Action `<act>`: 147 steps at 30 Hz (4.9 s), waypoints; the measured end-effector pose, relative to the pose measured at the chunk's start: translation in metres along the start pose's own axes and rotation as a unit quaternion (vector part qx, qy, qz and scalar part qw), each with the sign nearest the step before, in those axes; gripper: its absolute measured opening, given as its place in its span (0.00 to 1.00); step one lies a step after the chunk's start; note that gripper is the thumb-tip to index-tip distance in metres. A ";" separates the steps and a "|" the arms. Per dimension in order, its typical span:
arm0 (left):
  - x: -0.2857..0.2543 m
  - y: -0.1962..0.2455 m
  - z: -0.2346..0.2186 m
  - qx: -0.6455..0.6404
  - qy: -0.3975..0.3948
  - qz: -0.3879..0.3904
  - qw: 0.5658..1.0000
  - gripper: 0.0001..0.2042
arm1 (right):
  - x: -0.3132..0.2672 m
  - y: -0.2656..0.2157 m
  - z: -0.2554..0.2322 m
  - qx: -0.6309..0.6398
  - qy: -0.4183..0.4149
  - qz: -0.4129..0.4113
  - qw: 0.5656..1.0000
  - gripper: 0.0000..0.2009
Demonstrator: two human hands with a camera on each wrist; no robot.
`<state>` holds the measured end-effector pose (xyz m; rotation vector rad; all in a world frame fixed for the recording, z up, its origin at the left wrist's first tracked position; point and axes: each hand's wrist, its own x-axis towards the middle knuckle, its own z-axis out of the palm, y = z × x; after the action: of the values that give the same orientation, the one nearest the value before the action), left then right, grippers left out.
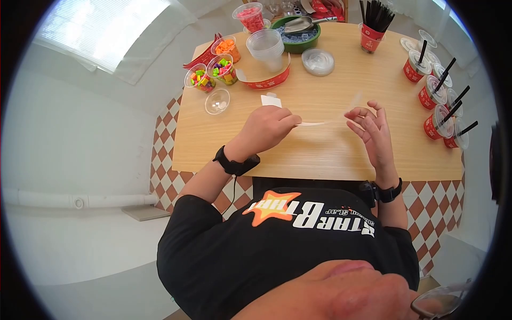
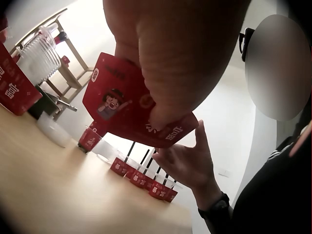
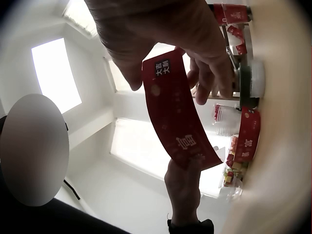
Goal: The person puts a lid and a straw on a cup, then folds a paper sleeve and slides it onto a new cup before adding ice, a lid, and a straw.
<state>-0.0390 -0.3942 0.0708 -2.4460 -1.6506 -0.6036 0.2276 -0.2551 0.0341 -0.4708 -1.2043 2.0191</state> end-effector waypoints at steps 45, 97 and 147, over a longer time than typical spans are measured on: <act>0.100 0.015 0.122 -0.607 -0.116 -0.120 0.777 0.16 | -0.036 -0.078 -0.154 -0.802 0.439 -0.119 0.388 0.34; 0.097 0.001 0.138 -0.608 0.053 -0.136 0.781 0.38 | 0.089 -0.106 0.003 -0.414 0.056 -0.253 0.873 0.08; 0.095 -0.001 0.138 -0.612 0.217 -0.138 0.748 0.39 | 0.215 0.003 -0.036 -0.617 -0.237 -0.180 0.728 0.12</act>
<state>0.0253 -0.2670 -0.0178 -2.1816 -1.5903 -2.7734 0.1047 -0.0750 0.0250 -0.2455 -2.6648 0.7363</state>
